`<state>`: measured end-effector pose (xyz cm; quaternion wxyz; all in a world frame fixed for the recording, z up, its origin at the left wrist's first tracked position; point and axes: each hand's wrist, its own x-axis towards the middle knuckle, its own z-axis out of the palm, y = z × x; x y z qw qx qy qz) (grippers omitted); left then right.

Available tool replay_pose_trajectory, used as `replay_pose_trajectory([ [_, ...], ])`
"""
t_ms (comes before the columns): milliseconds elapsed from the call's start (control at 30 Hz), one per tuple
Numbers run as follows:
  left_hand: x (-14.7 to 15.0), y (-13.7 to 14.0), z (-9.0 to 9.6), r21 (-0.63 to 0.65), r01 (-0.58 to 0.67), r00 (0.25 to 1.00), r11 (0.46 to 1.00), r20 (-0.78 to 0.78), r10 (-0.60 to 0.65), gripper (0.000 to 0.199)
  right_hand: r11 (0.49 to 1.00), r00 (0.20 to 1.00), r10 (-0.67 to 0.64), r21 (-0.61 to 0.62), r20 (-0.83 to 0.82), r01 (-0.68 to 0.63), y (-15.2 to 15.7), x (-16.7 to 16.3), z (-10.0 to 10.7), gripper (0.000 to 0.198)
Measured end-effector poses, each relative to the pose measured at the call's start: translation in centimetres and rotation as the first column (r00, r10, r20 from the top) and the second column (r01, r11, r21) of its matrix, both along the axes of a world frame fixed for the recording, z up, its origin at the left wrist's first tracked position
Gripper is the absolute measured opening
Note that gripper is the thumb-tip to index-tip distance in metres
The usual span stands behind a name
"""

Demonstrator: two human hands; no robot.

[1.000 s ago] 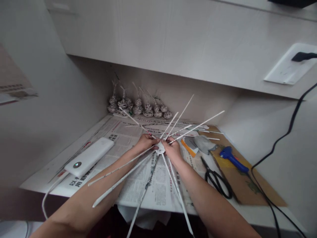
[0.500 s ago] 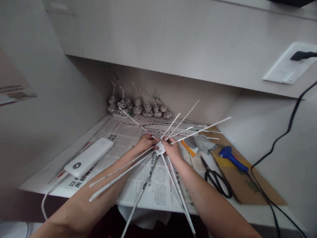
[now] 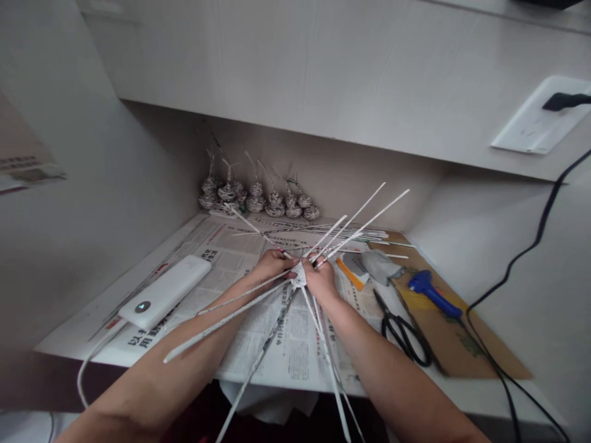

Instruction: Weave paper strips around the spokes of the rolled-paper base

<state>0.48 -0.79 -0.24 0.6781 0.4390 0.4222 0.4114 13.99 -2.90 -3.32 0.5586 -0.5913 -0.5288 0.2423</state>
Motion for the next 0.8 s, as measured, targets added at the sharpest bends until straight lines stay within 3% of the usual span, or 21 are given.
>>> replay_pose_trajectory([
  [233,-0.3,0.2,0.0,0.013,0.031,1.000,0.999,0.000,-0.031,0.030,0.999,0.997,0.050,0.004,-0.062,-0.050,-0.1,-0.1,0.2,0.022],
  [400,-0.7,0.9,-0.2,0.022,-0.110,0.994,0.994,-0.003,0.110,0.025,0.975,0.943,0.137,-0.129,-0.302,-0.183,-0.5,-0.2,1.5,0.033],
  [500,-1.1,1.3,0.1,0.039,-0.180,0.984,0.983,0.020,0.180,0.025,0.961,0.921,0.175,-0.145,-0.348,-0.237,-0.7,-0.1,2.1,0.033],
  [800,-1.9,1.4,0.4,-0.009,-0.032,0.999,0.999,-0.031,0.032,0.032,0.956,0.926,0.211,-0.130,-0.312,-0.262,-0.7,0.0,2.0,0.029],
])
